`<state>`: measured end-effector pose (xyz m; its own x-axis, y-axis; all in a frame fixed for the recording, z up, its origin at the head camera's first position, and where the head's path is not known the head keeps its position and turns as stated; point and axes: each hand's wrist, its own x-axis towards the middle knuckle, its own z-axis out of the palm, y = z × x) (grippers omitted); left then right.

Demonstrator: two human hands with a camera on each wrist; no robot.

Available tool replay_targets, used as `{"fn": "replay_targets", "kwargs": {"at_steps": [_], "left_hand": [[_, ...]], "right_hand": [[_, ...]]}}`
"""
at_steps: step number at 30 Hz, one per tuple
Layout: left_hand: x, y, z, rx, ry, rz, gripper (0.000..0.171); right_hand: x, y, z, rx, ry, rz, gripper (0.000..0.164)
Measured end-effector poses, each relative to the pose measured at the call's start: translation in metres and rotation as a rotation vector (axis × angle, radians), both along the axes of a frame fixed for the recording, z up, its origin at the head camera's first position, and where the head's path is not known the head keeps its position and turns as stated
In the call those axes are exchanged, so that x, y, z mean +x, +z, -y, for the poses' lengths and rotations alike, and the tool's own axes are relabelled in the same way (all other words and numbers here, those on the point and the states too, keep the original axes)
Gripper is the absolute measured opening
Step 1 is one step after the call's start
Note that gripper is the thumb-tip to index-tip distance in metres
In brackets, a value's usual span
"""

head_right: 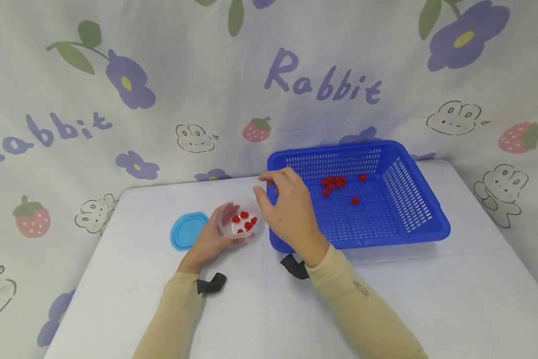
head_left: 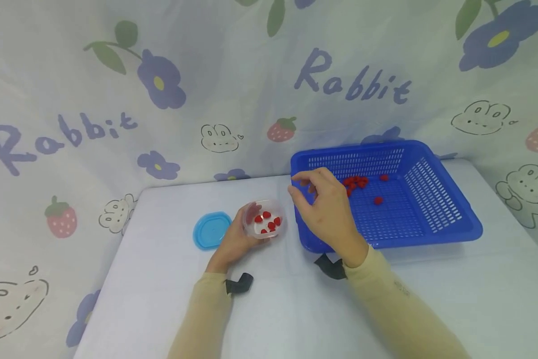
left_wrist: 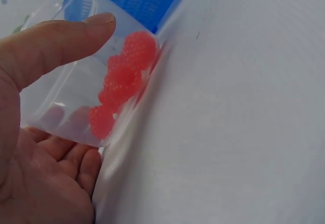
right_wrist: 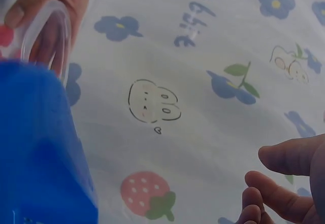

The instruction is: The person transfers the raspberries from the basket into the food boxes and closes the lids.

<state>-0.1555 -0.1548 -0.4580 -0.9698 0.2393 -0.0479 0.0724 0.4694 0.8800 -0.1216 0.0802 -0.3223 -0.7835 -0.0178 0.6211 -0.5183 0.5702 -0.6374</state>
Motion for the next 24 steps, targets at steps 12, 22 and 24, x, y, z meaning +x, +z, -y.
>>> {"fn": "replay_targets", "kwargs": {"at_steps": [12,22,24], "left_hand": [[0.0,0.003,0.0,0.016,-0.02,0.001,0.093],[0.001,0.002,0.0,-0.025,0.005,0.019,0.093],[0.001,0.001,0.0,-0.028,0.0,0.018,0.094]], "right_hand": [[-0.015,0.013,-0.026,0.064,-0.054,-0.011,0.018],[-0.034,0.014,-0.047,0.118,-0.086,0.018,0.018],[-0.038,0.014,-0.052,0.131,-0.084,0.031,0.019]]}}
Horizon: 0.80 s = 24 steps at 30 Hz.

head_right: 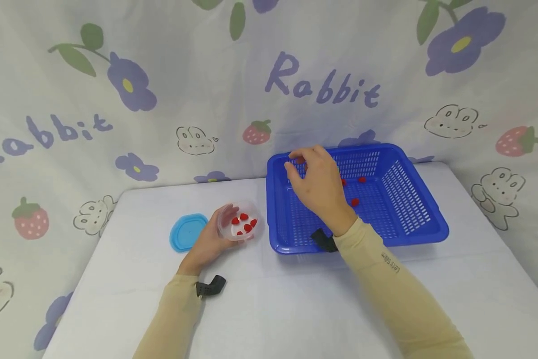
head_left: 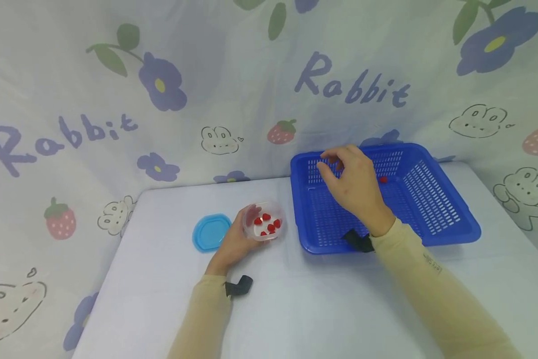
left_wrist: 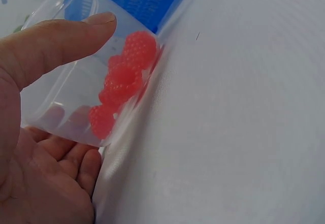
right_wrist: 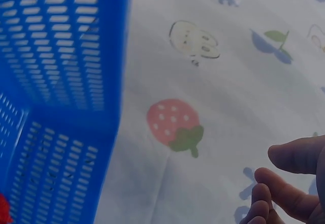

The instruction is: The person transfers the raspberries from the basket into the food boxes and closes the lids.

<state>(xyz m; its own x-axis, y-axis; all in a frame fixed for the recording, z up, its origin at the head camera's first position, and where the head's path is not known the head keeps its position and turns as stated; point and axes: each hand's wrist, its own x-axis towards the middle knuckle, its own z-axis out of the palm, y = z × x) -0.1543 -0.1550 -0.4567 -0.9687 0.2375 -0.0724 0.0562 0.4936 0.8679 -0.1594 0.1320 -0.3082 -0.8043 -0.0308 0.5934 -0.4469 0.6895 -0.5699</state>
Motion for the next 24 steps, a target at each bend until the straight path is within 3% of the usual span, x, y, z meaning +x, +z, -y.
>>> {"fn": "replay_targets", "kwargs": {"at_steps": [10,24], "left_hand": [[0.0,0.0,0.001,0.005,-0.007,-0.011,0.093],[0.001,0.0,0.0,-0.009,-0.006,-0.02,0.093]], "right_hand": [[-0.023,-0.006,-0.025,0.092,0.031,0.092,0.025],[-0.048,-0.027,-0.045,0.185,0.062,0.299,0.027]]}}
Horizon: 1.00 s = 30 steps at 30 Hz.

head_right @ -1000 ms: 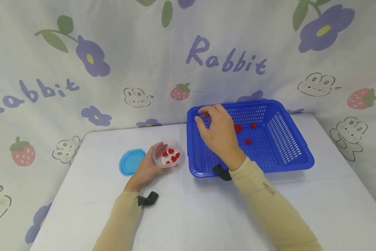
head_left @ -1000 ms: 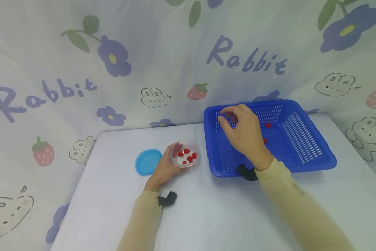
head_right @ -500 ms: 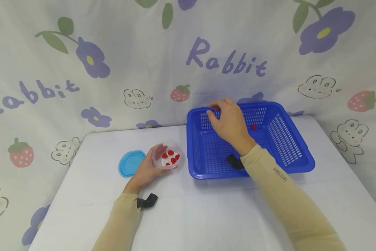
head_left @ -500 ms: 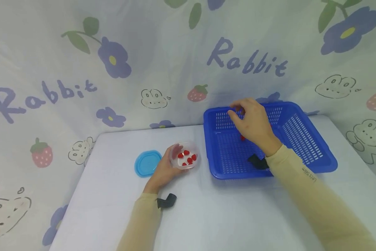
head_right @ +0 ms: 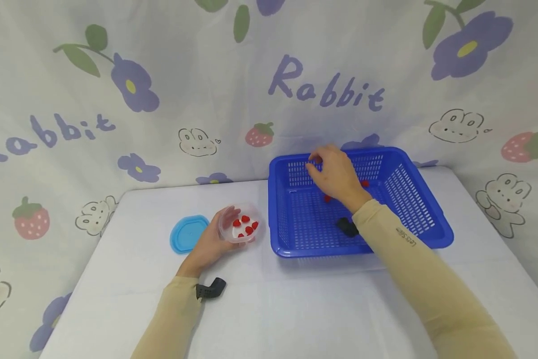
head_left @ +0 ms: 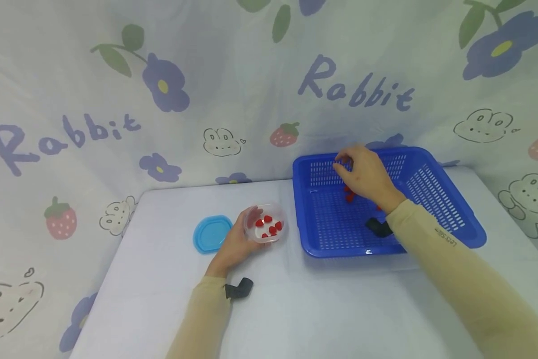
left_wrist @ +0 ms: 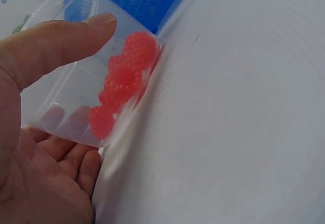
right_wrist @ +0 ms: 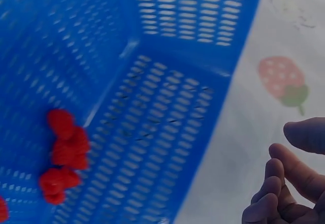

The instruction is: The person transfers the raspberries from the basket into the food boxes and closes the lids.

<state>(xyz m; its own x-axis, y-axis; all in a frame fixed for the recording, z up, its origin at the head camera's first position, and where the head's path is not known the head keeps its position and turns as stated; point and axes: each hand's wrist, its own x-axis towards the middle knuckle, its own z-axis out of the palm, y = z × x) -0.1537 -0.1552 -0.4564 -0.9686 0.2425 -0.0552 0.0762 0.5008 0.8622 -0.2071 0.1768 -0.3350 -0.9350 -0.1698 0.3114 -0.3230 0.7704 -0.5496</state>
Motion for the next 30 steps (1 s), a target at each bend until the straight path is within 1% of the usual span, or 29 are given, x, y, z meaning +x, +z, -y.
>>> {"fn": "replay_targets", "kwargs": {"at_steps": [4,9,15,21,24,30], "left_hand": [[0.0,0.001,0.0,0.002,0.003,-0.002,0.094],[0.001,0.002,-0.001,0.0,0.007,0.003,0.093],[0.0,0.0,-0.001,0.007,0.007,0.011,0.093],[0.0,0.0,-0.001,0.009,0.007,-0.001,0.093],[0.001,0.0,-0.001,0.003,0.016,0.005,0.093],[0.001,-0.001,-0.001,-0.002,0.02,0.021,0.092]], "right_hand": [[-0.006,-0.009,-0.007,0.045,0.009,0.059,0.028],[-0.013,-0.016,-0.015,0.092,0.024,0.105,0.027],[-0.019,-0.022,-0.023,0.155,0.069,0.164,0.026],[-0.029,-0.033,-0.034,0.194,0.151,0.233,0.027],[-0.034,-0.038,-0.04,0.225,0.197,0.26,0.028],[-0.038,-0.045,-0.043,0.275,0.3,0.323,0.026]]}}
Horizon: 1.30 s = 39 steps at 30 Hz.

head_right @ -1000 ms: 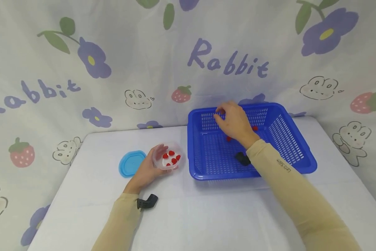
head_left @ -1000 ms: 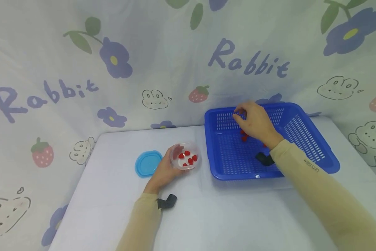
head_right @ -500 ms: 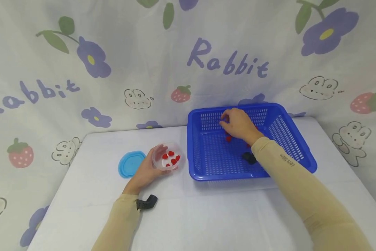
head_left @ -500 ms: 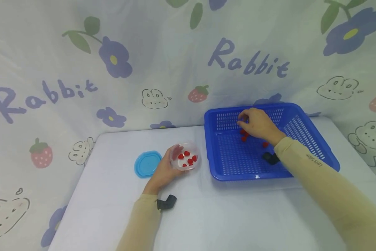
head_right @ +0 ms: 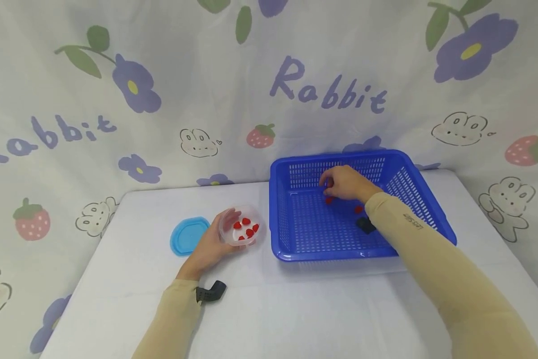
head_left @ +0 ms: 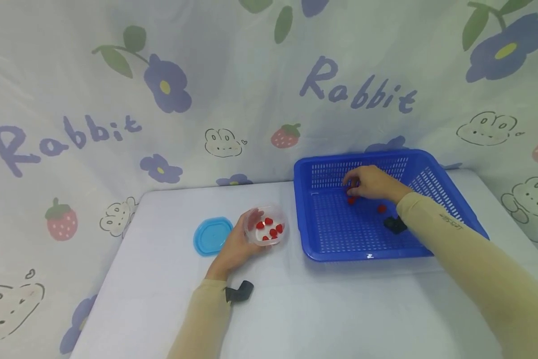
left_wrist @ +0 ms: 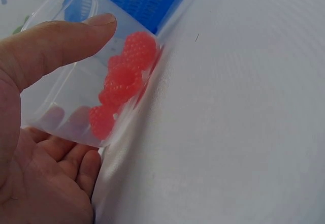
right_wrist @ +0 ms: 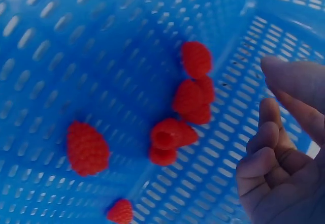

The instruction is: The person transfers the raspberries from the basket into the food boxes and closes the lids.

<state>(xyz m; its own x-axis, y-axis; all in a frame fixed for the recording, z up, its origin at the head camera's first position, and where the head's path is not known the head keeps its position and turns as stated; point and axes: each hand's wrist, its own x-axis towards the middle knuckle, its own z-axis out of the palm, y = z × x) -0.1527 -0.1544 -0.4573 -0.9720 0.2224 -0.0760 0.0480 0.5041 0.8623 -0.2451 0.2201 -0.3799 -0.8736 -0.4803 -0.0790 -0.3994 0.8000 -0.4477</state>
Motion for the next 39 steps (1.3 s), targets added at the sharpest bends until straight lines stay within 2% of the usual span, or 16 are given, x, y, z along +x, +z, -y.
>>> {"fn": "replay_targets", "kwargs": {"at_steps": [6,14,27,39], "left_hand": [[0.0,-0.001,0.001,0.004,0.011,-0.003,0.092],[0.0,-0.001,0.001,-0.004,-0.006,-0.02,0.092],[0.002,-0.004,0.0,-0.009,0.009,-0.028,0.092],[0.005,-0.001,0.0,0.001,0.027,0.006,0.093]], "right_hand": [[-0.003,-0.009,0.005,0.053,0.081,0.019,0.029],[-0.001,-0.015,0.004,0.127,0.129,-0.003,0.029],[0.0,-0.017,0.002,0.246,0.155,-0.019,0.024],[-0.001,-0.017,0.002,0.231,0.156,-0.078,0.012]]}}
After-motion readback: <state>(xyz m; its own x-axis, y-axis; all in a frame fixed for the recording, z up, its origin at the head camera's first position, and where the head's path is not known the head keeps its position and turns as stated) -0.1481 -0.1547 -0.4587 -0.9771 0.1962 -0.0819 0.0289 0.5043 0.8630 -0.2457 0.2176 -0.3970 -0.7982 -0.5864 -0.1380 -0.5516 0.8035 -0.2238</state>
